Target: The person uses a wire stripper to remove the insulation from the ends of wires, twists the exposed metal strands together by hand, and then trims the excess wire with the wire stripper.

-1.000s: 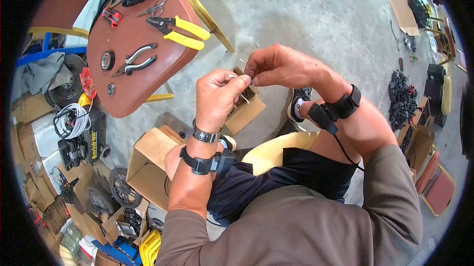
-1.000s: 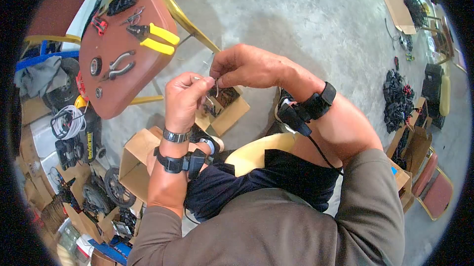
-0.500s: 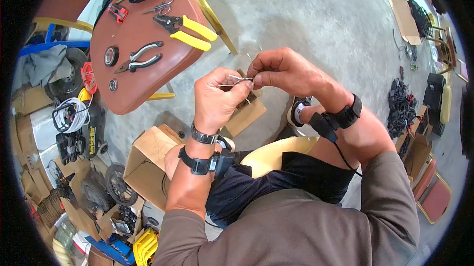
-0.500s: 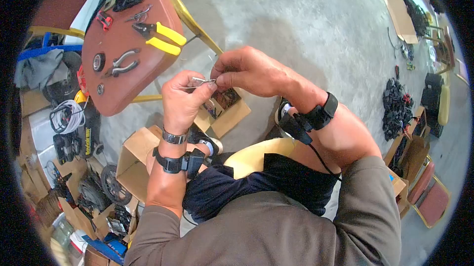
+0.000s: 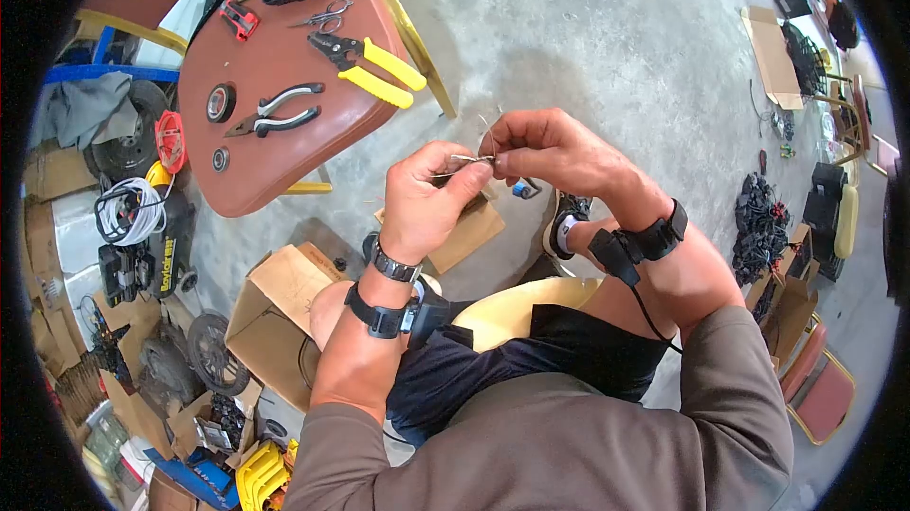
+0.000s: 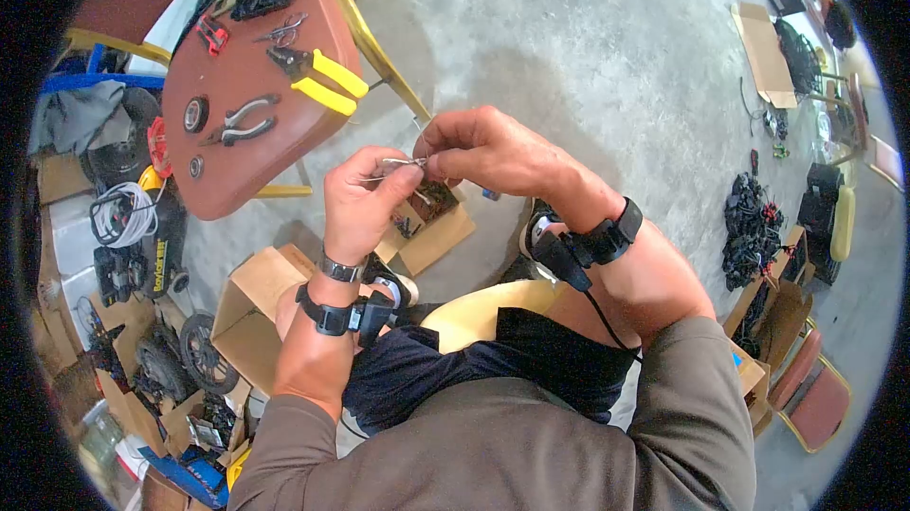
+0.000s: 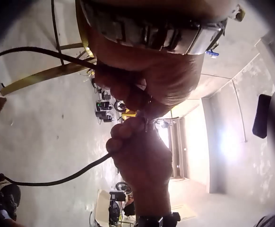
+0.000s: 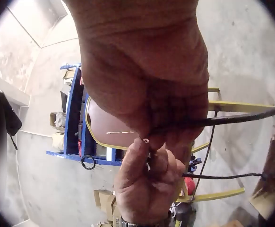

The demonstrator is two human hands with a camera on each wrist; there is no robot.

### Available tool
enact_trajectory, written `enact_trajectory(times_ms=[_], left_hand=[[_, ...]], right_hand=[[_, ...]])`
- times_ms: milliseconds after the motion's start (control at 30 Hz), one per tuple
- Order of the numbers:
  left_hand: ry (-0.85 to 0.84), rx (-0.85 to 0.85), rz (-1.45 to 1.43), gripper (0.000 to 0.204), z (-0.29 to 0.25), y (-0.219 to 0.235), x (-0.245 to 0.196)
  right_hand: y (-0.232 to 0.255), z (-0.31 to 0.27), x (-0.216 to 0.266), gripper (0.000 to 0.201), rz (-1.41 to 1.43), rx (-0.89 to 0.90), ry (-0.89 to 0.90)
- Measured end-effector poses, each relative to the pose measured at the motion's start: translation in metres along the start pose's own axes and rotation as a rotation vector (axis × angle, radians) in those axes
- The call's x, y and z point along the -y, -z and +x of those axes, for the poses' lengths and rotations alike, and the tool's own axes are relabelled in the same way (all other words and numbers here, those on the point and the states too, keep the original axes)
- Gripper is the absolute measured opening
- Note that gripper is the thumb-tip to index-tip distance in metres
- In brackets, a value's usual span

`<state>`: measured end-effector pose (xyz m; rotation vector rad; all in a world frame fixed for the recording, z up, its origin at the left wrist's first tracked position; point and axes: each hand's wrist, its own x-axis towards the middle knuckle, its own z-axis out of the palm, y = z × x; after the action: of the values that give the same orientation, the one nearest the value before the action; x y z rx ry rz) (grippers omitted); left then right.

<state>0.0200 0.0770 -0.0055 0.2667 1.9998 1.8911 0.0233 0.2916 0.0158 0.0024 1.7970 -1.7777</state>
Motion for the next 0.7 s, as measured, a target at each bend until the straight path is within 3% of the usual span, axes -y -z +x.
enact_trajectory(times_ms=[100, 600, 700], left_hand=[[0.137, 0.075, -0.150, 0.013, 0.001, 0.008, 0.000], [0.080, -0.052, -0.351, 0.020, 0.005, 0.001, 0.001], [0.135, -0.068, -0.361, 0.023, 0.006, 0.001, -0.001]], right_hand=[[0.000, 0.001, -0.002, 0.020, -0.007, -0.006, 0.053], [-0.008, 0.002, -0.005, 0.013, -0.118, -0.099, 0.138], [-0.012, 0.000, 0.000, 0.013, -0.249, -0.138, 0.188]])
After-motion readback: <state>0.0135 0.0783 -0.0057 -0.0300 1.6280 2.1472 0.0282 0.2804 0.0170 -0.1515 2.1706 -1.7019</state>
